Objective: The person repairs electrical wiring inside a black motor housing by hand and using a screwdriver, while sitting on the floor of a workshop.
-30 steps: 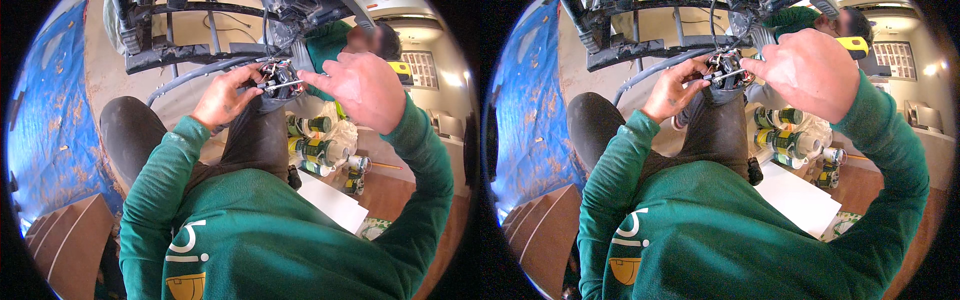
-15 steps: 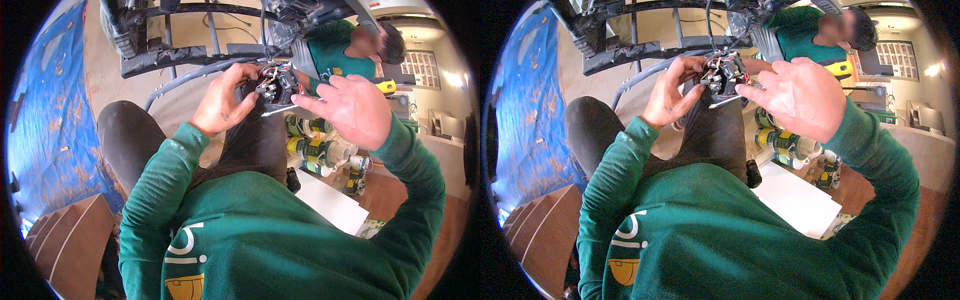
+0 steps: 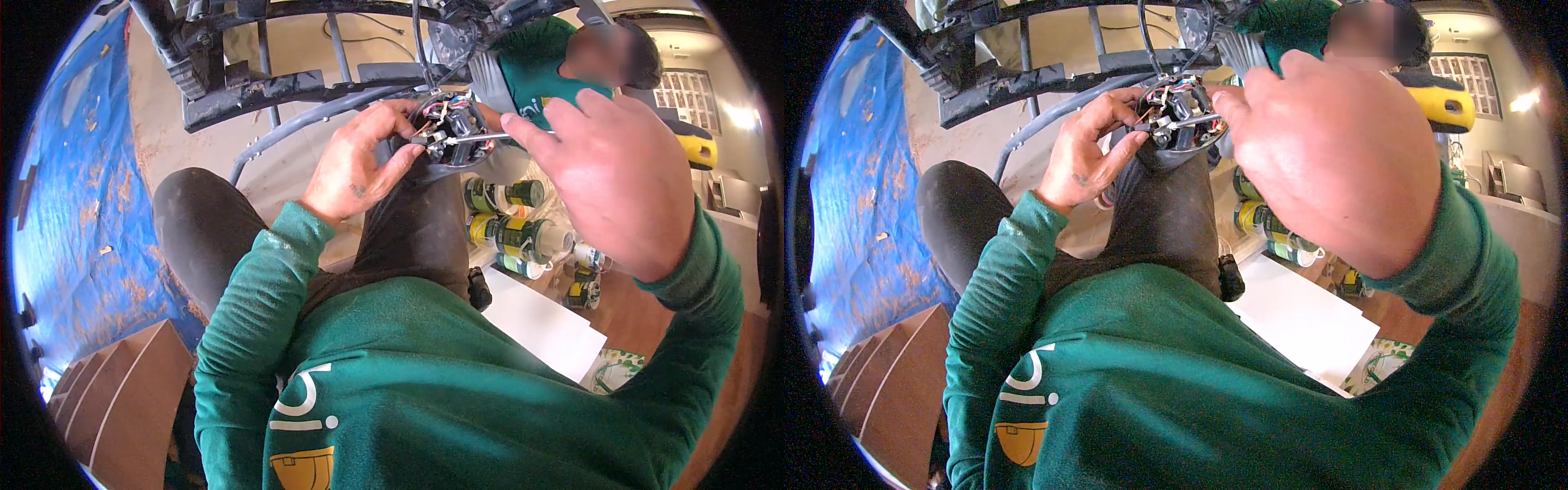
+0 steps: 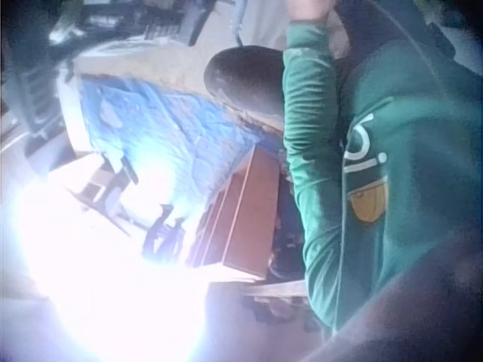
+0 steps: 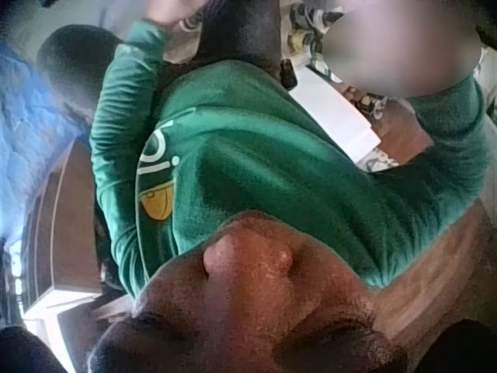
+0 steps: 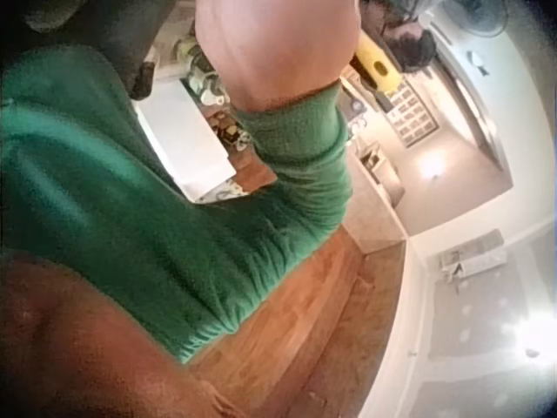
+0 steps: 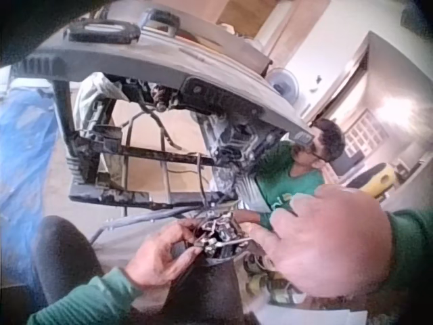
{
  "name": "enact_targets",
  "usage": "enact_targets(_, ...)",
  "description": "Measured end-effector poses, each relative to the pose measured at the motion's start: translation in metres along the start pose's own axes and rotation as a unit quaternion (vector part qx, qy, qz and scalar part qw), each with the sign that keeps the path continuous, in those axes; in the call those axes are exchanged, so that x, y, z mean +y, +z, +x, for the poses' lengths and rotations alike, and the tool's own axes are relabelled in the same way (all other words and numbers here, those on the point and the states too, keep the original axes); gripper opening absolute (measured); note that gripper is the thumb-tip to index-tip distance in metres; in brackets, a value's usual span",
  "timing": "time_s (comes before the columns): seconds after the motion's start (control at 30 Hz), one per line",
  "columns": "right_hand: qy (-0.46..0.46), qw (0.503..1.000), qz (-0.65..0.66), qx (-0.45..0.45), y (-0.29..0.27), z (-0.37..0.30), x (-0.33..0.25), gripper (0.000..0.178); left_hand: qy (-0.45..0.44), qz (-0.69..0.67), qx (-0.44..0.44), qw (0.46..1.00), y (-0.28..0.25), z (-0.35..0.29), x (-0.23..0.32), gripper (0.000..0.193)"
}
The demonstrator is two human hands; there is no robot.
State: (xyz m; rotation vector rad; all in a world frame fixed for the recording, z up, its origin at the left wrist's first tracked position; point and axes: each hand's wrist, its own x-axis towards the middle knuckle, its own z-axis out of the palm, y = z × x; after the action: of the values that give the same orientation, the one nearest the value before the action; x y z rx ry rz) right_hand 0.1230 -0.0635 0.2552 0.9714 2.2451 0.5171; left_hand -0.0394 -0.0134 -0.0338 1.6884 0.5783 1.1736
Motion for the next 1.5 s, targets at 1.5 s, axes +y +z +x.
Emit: enact_targets(1.5,-0.040,0.999,0.030,-0.006,0.014,0.010,0.011,0.052,-0.039,-0.162,0.091,0.982,0.014,-0.008,-0.010,0.017)
